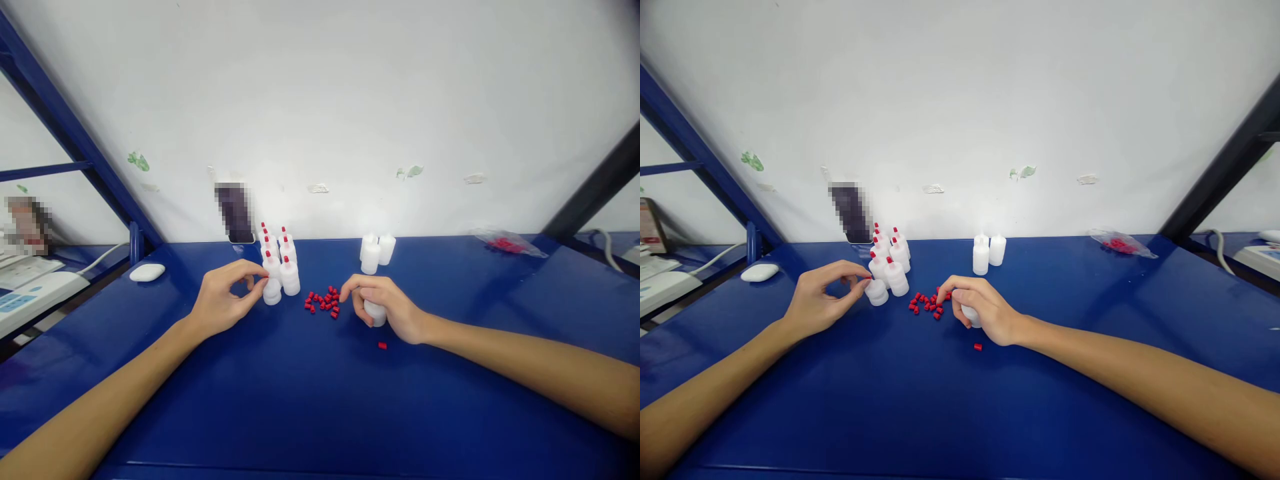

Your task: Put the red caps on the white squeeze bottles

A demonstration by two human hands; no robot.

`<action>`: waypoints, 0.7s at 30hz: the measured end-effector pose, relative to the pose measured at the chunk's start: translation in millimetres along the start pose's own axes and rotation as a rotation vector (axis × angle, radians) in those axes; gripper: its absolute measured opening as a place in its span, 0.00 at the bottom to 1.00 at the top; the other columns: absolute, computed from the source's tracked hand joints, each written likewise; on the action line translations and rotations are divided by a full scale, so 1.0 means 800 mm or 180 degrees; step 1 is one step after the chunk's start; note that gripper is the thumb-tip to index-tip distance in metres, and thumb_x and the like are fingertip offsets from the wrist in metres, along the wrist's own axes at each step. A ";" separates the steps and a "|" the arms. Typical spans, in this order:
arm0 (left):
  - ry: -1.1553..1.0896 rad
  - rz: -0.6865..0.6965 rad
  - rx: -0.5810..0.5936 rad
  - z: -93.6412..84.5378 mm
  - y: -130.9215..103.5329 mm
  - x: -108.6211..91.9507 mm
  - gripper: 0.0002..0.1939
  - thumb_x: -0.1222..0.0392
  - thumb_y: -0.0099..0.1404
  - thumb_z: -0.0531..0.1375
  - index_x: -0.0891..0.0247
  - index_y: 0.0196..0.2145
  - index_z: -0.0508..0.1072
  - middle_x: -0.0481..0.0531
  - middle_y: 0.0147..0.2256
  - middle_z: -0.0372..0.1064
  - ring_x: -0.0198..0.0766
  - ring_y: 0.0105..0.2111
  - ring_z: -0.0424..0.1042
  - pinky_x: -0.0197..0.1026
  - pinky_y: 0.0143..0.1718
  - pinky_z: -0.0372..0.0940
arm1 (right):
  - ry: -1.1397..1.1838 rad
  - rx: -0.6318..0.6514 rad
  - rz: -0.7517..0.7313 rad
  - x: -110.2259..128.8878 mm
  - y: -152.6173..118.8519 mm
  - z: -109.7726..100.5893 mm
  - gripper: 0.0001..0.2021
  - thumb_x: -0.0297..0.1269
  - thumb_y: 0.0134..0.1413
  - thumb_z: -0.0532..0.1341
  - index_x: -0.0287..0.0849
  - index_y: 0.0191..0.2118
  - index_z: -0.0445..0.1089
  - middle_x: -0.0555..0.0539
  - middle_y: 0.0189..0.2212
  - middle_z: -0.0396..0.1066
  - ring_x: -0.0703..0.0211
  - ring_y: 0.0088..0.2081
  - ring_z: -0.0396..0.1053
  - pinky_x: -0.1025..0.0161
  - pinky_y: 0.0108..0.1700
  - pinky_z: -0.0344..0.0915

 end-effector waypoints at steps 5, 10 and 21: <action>0.0096 -0.0032 -0.0099 -0.007 0.004 -0.004 0.07 0.62 0.65 0.60 0.61 0.42 0.74 0.49 0.32 0.70 0.35 0.29 0.66 0.39 0.34 0.64 | -0.1370 0.0534 -0.0101 0.023 -0.001 0.003 0.15 0.41 0.67 0.52 0.39 0.34 0.70 0.55 0.17 0.58 0.66 0.18 0.54 0.66 0.24 0.51; 0.0145 -0.0190 -0.0224 -0.016 0.005 -0.005 0.06 0.61 0.65 0.58 0.61 0.29 0.67 0.45 0.25 0.60 0.34 0.25 0.59 0.39 0.29 0.58 | -0.3046 0.1103 0.0248 0.054 -0.008 -0.004 0.14 0.42 0.61 0.60 0.43 0.26 0.66 0.55 0.14 0.55 0.65 0.15 0.47 0.63 0.22 0.43; -0.0656 -0.0013 -0.0249 0.003 -0.008 -0.043 0.21 0.67 0.63 0.57 0.60 0.22 0.45 0.42 0.20 0.42 0.30 0.20 0.44 0.39 0.22 0.45 | -0.3168 0.1703 0.0674 0.061 -0.021 -0.010 0.10 0.34 0.52 0.62 0.44 0.24 0.61 0.55 0.15 0.56 0.64 0.15 0.47 0.63 0.22 0.43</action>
Point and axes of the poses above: each hand's wrist, its own y-axis towards the middle knuckle, its own z-axis out of the palm, x = y × z, the point moved 3 cm from there along y, towards the middle knuckle
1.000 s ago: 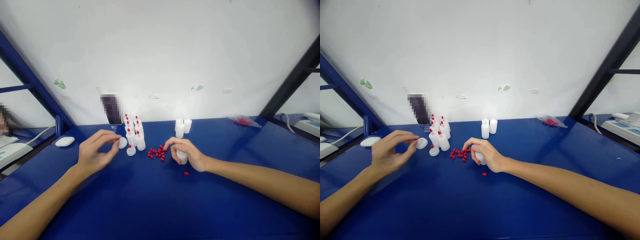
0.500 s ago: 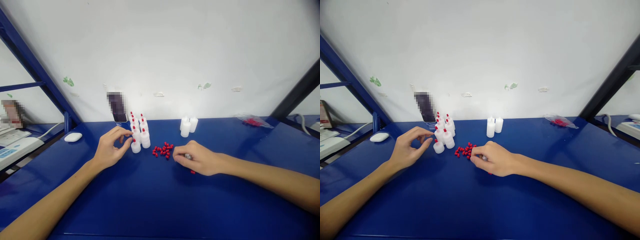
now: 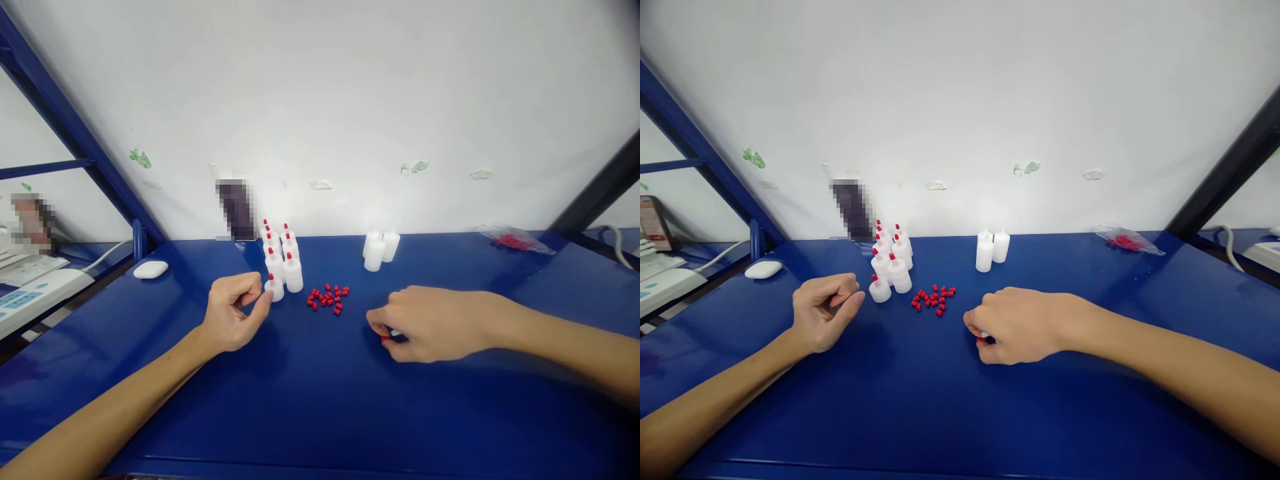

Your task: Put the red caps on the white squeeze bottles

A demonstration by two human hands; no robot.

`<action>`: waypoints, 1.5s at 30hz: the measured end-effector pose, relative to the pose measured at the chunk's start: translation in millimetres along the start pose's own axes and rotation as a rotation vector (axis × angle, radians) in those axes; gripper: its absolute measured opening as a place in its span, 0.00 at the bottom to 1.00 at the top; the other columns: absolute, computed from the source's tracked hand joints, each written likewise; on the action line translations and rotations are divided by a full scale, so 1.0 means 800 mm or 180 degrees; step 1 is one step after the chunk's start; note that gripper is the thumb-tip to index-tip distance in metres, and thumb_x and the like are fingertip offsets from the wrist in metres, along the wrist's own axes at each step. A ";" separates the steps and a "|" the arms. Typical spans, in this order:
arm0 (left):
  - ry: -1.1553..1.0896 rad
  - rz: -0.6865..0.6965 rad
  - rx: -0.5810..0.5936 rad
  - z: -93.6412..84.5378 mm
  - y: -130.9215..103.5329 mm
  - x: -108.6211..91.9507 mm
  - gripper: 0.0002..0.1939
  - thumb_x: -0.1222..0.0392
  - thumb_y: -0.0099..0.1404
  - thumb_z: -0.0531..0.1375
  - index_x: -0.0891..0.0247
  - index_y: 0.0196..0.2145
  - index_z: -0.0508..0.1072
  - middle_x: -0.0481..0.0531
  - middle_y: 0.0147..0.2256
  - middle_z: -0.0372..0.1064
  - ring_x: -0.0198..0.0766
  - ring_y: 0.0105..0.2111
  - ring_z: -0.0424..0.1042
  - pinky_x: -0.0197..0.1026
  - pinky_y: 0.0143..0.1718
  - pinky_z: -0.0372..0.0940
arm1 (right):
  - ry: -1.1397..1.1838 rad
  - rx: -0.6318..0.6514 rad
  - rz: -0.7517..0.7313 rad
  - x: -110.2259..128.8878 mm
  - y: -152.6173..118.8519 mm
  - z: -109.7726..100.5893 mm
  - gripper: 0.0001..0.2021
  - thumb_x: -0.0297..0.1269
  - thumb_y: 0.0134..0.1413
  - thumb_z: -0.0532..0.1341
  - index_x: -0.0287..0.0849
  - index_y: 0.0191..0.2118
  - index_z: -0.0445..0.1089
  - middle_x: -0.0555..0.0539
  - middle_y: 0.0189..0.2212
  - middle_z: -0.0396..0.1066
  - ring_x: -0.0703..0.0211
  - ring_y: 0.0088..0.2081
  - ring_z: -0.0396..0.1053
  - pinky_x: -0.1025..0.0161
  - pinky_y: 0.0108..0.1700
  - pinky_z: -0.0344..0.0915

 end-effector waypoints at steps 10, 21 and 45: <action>-0.0257 0.1056 0.0917 0.050 0.007 -0.052 0.18 0.71 0.67 0.53 0.61 0.21 0.54 0.44 0.19 0.52 0.33 0.21 0.50 0.42 0.26 0.51 | 0.2812 -0.0807 -0.0280 0.001 0.045 0.025 0.08 0.34 0.59 0.54 0.40 0.29 0.63 0.52 0.23 0.61 0.64 0.24 0.58 0.66 0.26 0.54; -0.0770 0.0883 0.0864 0.107 0.051 -0.055 0.10 0.65 0.70 0.58 0.63 0.49 0.70 0.51 0.35 0.68 0.34 0.34 0.67 0.37 0.35 0.64 | 0.3900 -0.1677 -0.0625 -0.016 0.044 0.046 0.09 0.34 0.63 0.51 0.41 0.31 0.61 0.53 0.20 0.62 0.64 0.21 0.61 0.65 0.27 0.58; -0.1584 -0.0458 0.1268 0.115 0.064 -0.073 0.04 0.64 0.66 0.61 0.63 0.33 0.76 0.48 0.32 0.63 0.31 0.29 0.66 0.36 0.30 0.64 | 0.3187 -0.1861 -0.0510 -0.008 0.047 0.041 0.30 0.59 0.66 0.47 0.41 0.21 0.62 0.51 0.15 0.59 0.64 0.18 0.57 0.64 0.23 0.57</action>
Point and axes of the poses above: each hand's wrist, its own y-axis towards the middle knuckle, its own z-axis out of the palm, x = y × z, the point moved 3 cm from there along y, towards the middle knuckle
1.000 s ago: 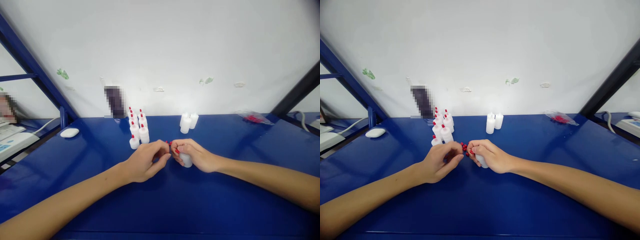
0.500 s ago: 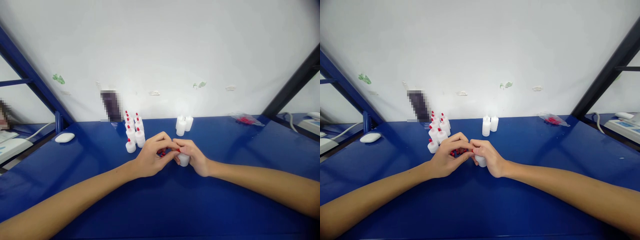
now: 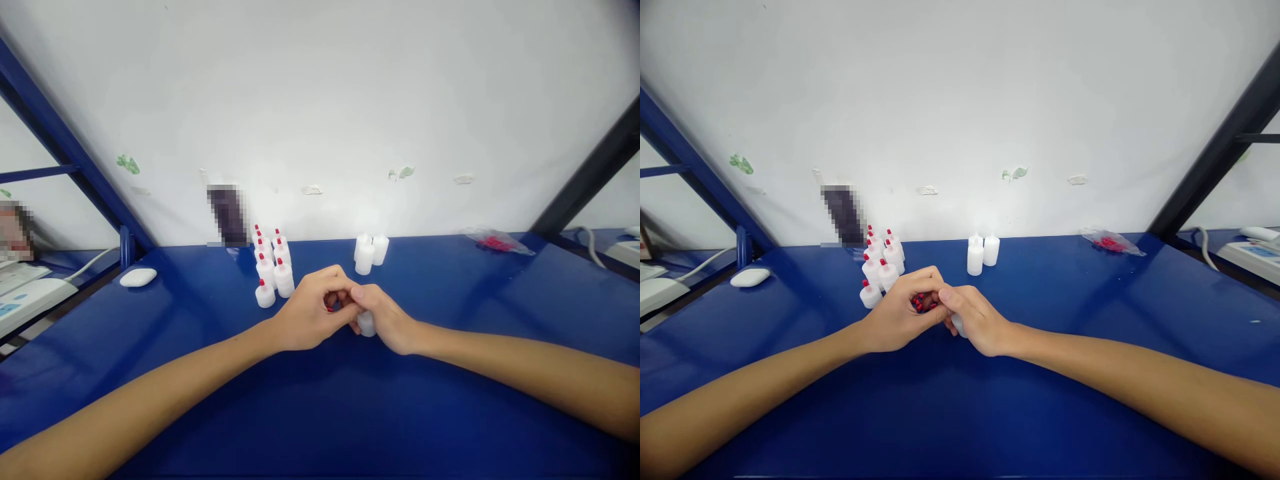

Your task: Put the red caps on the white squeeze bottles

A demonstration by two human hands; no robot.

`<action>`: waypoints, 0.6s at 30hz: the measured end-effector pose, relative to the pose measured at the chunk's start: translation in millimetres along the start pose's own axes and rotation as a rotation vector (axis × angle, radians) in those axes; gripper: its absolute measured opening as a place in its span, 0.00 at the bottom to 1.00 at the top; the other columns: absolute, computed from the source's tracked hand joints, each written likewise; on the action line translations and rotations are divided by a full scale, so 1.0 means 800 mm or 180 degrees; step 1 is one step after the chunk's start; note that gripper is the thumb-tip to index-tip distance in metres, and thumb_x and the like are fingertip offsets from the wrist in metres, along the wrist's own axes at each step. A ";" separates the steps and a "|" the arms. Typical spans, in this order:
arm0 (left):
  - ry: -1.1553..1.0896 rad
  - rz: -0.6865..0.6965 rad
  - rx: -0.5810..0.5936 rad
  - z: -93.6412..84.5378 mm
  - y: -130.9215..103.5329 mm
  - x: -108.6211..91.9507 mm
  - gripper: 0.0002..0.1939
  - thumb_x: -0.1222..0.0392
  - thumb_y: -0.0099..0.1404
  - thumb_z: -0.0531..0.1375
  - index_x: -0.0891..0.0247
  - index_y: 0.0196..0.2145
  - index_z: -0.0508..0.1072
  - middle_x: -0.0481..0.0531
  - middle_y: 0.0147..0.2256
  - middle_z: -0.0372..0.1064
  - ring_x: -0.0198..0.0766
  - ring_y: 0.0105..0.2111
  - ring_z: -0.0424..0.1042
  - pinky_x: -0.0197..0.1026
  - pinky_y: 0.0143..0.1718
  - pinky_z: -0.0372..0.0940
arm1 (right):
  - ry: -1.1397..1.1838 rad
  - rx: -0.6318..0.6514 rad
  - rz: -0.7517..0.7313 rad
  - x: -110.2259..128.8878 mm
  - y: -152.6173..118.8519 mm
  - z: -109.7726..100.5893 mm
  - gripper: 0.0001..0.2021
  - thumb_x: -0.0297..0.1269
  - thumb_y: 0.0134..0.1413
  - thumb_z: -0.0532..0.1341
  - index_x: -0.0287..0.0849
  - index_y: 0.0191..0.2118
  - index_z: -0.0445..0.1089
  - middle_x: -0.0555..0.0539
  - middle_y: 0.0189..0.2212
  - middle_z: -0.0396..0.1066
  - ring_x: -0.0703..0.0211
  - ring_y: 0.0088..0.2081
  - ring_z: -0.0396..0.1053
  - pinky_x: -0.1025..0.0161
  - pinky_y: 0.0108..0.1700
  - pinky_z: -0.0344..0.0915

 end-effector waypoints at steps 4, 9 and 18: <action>-0.0544 -0.0238 0.0060 0.008 -0.003 0.009 0.05 0.63 0.64 0.63 0.61 0.39 0.77 0.47 0.37 0.59 0.29 0.29 0.67 0.36 0.29 0.68 | 0.0254 0.0191 0.0112 0.000 -0.001 -0.001 0.22 0.48 0.63 0.53 0.41 0.21 0.61 0.51 0.16 0.61 0.64 0.19 0.59 0.64 0.24 0.56; -0.0128 -0.0063 -0.0117 0.009 -0.004 0.006 0.06 0.65 0.61 0.66 0.59 0.37 0.78 0.47 0.35 0.54 0.32 0.33 0.61 0.37 0.33 0.66 | 0.0540 0.0310 0.0218 -0.003 -0.003 -0.001 0.14 0.41 0.57 0.54 0.41 0.23 0.61 0.53 0.16 0.60 0.65 0.19 0.57 0.64 0.23 0.53; 0.0142 0.0269 -0.0011 0.008 -0.003 -0.003 0.04 0.67 0.64 0.63 0.61 0.37 0.74 0.51 0.39 0.57 0.38 0.39 0.62 0.41 0.38 0.66 | 0.0548 0.0373 0.0130 0.001 -0.001 0.002 0.12 0.39 0.55 0.53 0.41 0.23 0.61 0.53 0.16 0.59 0.63 0.19 0.56 0.63 0.25 0.54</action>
Point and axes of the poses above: each hand's wrist, its own y-axis towards the middle knuckle, its own z-axis out of the palm, x = y × z, the point moved 3 cm from there along y, towards the middle knuckle
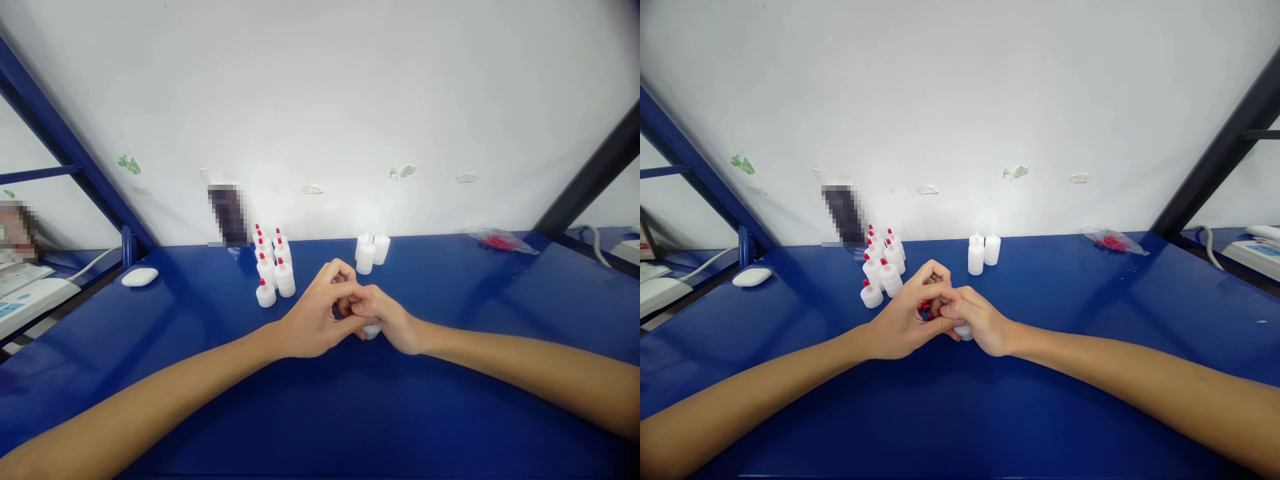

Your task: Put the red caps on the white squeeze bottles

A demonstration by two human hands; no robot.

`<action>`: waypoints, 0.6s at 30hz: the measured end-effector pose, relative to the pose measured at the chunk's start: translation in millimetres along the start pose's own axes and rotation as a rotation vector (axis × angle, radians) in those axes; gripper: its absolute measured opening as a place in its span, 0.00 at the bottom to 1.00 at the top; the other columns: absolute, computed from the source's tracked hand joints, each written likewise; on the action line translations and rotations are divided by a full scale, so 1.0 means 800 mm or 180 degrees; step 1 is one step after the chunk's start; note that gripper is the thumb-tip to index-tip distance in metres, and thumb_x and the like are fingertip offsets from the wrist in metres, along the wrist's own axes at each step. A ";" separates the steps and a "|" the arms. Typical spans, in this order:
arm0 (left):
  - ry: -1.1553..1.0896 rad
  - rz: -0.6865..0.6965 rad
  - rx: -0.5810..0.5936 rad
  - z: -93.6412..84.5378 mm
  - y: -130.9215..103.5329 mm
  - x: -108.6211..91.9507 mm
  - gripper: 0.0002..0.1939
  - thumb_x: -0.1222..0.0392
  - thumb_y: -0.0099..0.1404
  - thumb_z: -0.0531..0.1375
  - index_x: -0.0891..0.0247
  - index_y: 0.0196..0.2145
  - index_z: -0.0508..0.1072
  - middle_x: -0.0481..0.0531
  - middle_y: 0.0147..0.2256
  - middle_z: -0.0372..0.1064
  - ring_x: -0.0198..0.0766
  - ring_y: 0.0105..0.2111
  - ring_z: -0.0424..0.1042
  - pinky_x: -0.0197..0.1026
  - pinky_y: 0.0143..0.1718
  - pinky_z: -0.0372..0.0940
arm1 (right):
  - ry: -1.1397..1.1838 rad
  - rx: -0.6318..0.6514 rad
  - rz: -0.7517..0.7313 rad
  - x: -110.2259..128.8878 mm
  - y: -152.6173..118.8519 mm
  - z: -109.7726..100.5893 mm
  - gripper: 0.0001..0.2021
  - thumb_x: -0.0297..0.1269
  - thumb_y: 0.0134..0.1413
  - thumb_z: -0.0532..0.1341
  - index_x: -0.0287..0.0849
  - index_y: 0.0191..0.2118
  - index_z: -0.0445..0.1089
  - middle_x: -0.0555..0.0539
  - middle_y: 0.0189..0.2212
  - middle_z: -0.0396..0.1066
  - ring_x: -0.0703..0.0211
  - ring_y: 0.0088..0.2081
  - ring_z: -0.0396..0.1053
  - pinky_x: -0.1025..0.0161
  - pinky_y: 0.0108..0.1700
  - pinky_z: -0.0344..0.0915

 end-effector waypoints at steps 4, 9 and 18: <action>0.0203 0.0108 0.0154 -0.003 0.002 -0.005 0.03 0.65 0.66 0.62 0.61 0.38 0.73 0.52 0.40 0.59 0.40 0.42 0.63 0.42 0.39 0.67 | -0.0038 -0.0043 0.0026 -0.002 -0.001 -0.001 0.12 0.41 0.56 0.53 0.41 0.26 0.63 0.53 0.17 0.59 0.63 0.20 0.57 0.63 0.24 0.54; 0.0086 0.0086 0.0188 -0.002 0.002 -0.007 0.02 0.63 0.68 0.60 0.61 0.39 0.72 0.53 0.42 0.59 0.38 0.41 0.64 0.42 0.40 0.68 | 0.0002 -0.0049 -0.0115 -0.003 -0.003 0.001 0.15 0.45 0.59 0.52 0.40 0.29 0.65 0.51 0.21 0.60 0.62 0.22 0.58 0.63 0.26 0.56; -0.0662 -0.0362 0.0130 0.003 -0.003 0.007 0.06 0.58 0.68 0.61 0.62 0.40 0.74 0.52 0.44 0.57 0.30 0.32 0.66 0.38 0.33 0.72 | -0.0106 -0.0078 -0.0031 -0.001 0.003 -0.001 0.13 0.41 0.55 0.52 0.41 0.23 0.61 0.51 0.17 0.60 0.63 0.20 0.57 0.63 0.26 0.56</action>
Point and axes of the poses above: each hand's wrist, its own y-axis towards the middle knuckle, its own z-axis out of the palm, x = y × z, the point moved 3 cm from there along y, towards the middle knuckle
